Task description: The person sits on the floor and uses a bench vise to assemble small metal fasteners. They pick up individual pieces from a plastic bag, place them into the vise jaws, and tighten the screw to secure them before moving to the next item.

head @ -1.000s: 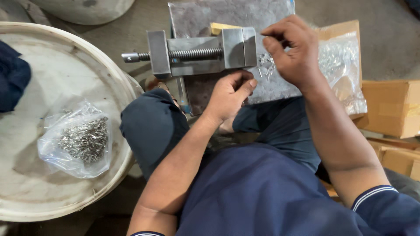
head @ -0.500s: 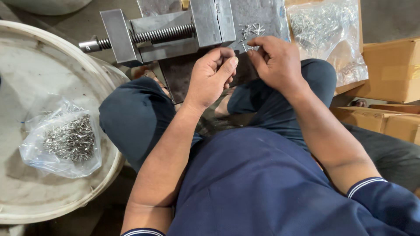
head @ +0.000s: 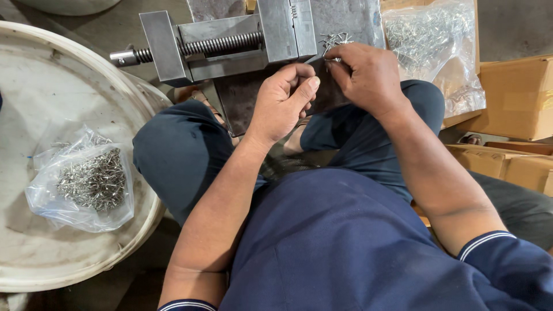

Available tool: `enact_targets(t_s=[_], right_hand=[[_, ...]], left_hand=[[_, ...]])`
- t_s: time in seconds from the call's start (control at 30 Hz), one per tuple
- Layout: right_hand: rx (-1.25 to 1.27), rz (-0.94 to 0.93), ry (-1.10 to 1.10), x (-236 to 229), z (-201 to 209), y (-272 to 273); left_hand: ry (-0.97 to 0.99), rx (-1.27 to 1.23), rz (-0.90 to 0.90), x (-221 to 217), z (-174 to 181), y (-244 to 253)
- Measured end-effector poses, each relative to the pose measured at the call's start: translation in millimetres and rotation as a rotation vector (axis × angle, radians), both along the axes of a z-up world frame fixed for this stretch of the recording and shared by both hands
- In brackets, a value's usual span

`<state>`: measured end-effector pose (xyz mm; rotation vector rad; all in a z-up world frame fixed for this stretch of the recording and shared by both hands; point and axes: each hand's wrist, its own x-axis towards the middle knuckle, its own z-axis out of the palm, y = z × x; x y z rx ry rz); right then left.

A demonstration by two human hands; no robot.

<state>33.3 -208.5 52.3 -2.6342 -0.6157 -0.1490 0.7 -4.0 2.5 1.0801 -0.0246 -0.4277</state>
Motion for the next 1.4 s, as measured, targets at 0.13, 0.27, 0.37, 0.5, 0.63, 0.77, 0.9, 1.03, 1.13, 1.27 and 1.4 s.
enact_targets(t_s=[0.13, 0.27, 0.37, 0.5, 0.63, 0.77, 0.9, 1.03, 1.13, 1.27, 1.4], right_hand=[[0.018, -0.04, 0.037, -1.3, -4.5, -0.5], [0.145, -0.092, -0.002, -11.4, -3.6, 2.1], [0.233, -0.11, -0.006, -22.3, -3.2, 6.7], [0.403, -0.111, -0.017, -36.4, -13.3, 15.9], [0.78, -0.158, 0.266, -33.5, -18.6, 21.3], [0.842, -0.145, 0.47, -28.6, -7.6, 15.1], [0.368, 0.018, 0.267, -15.5, 19.1, 7.5], [0.278, 0.063, 0.118, 0.5, 36.7, 17.7], [0.325, 0.076, -0.026, 21.9, 40.1, 30.2], [0.333, 0.15, -0.107, 49.0, 42.1, 42.1], [0.285, 0.15, -0.127, 59.2, 41.9, 51.4]], left_hand=[[-0.035, 0.017, 0.0, -0.5, -2.7, -0.6], [-0.259, 0.139, 0.093, -2.8, -0.6, -5.0], [-0.461, 0.394, 0.144, -1.2, 4.2, -5.2], [-0.437, 0.34, 0.038, -4.5, 9.0, -1.3], [-0.423, 0.347, 0.072, -1.5, 14.2, 0.3], [-0.531, 0.559, 0.139, -7.2, 16.2, 0.7], [-0.652, 0.593, 0.224, -9.6, 22.0, 3.0], [-0.407, 0.518, 0.236, -9.7, 26.8, 3.0], [-0.259, 0.451, 0.19, -6.6, 25.7, 3.1], [-0.254, 0.439, 0.173, -2.8, 22.2, 3.1], [-0.282, 0.473, 0.145, -1.6, 19.4, 4.4]])
